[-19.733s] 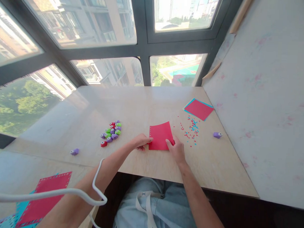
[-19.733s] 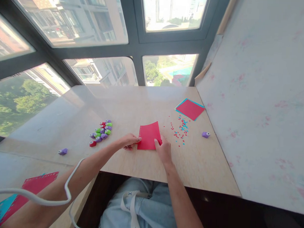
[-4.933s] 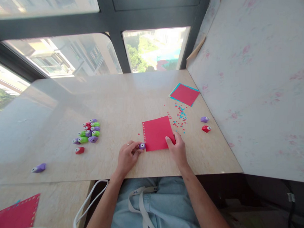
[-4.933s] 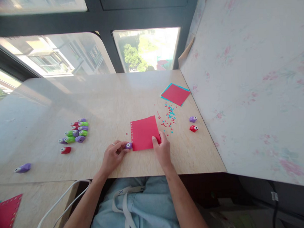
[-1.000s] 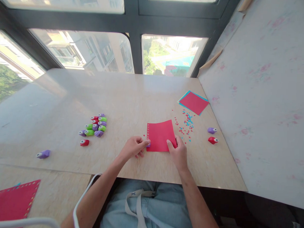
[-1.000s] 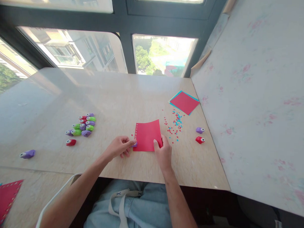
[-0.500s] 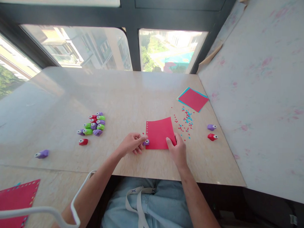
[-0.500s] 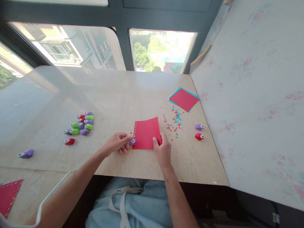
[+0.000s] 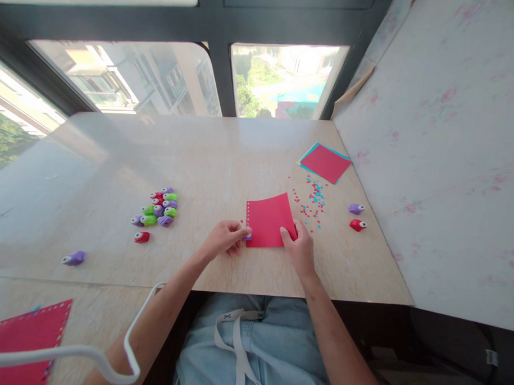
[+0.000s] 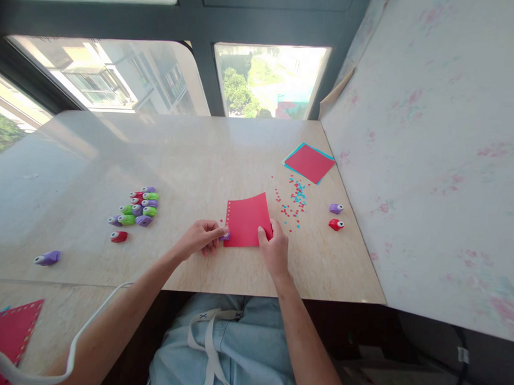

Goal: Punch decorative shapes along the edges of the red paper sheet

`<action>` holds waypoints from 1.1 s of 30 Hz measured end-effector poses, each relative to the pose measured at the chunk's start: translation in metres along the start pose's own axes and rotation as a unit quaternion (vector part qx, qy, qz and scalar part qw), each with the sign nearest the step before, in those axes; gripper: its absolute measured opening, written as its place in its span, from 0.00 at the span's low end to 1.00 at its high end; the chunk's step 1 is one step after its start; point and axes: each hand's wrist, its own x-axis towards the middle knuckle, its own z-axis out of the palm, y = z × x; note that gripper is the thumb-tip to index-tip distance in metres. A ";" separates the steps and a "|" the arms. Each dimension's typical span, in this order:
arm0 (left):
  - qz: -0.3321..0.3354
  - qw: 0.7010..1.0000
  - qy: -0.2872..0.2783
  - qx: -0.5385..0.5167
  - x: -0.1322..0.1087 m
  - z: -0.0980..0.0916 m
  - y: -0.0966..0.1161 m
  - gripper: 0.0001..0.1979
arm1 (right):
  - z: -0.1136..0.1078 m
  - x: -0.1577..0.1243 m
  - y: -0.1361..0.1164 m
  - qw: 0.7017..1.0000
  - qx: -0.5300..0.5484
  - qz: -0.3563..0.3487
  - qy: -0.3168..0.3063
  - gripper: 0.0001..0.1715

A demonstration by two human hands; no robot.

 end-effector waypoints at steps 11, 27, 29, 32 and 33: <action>0.048 0.997 0.051 -0.015 0.000 0.007 -0.005 0.21 | 0.001 -0.001 -0.003 1.000 -0.006 0.000 0.008 0.19; 0.073 0.994 0.041 0.068 0.002 0.009 -0.009 0.18 | 0.002 -0.001 0.000 1.000 -0.009 -0.010 0.011 0.21; 0.066 0.994 0.035 0.075 0.003 0.009 -0.008 0.18 | 0.003 -0.001 0.001 1.000 -0.016 -0.013 0.013 0.22; 0.046 0.996 0.029 0.072 0.003 0.008 -0.006 0.19 | 0.003 0.000 0.002 1.000 -0.020 -0.018 0.016 0.22; 0.037 0.997 0.027 0.065 0.003 0.008 -0.006 0.19 | 0.003 0.000 0.003 0.999 -0.021 -0.020 0.016 0.22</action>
